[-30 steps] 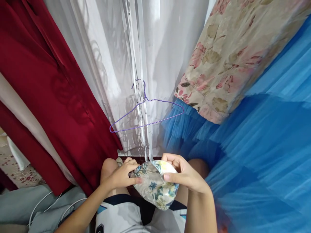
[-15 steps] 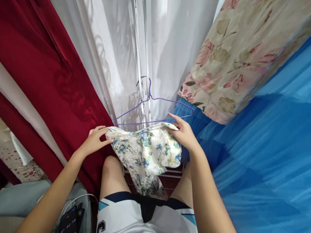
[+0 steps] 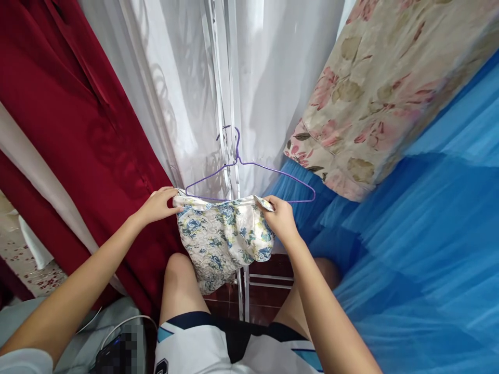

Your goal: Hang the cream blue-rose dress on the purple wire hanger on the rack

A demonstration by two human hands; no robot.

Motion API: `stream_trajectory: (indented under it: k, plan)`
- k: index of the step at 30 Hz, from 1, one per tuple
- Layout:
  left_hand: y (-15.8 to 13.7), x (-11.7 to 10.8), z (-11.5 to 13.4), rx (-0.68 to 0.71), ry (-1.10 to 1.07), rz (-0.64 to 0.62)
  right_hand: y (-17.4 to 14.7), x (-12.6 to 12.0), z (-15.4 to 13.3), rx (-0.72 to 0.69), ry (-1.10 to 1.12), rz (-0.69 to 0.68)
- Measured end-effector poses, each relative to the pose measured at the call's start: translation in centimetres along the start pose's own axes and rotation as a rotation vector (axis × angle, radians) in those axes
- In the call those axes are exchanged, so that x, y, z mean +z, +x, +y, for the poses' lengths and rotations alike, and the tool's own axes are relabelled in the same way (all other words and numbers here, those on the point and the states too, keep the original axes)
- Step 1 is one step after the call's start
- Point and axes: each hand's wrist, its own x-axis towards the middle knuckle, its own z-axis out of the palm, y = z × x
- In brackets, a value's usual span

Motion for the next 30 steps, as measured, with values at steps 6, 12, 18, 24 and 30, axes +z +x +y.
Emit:
stream_trajectory:
  k: [6, 12, 18, 24, 30]
  plan:
    - [0.0, -0.7, 1.0, 0.075, -0.056, 0.155, -1.0, -0.1, -0.8, 0.002, 0.005, -0.023]
    - [2.2, -0.1, 0.9, 0.014, -0.098, 0.123, -2.1, 0.2, -1.4, 0.012, 0.09, 0.039]
    - [4.0, 0.0, 0.9, 0.089, 0.036, 0.056, -2.4, 0.8, -1.4, 0.005, 0.069, 0.082]
    - [5.3, -1.0, 6.3, 0.214, -0.277, 0.171, -2.6, 1.2, -1.2, 0.037, 0.151, -0.036]
    - [5.4, 0.5, 9.1, 0.121, -0.431, 0.455, -4.1, -0.6, -1.8, -0.048, 0.196, -0.005]
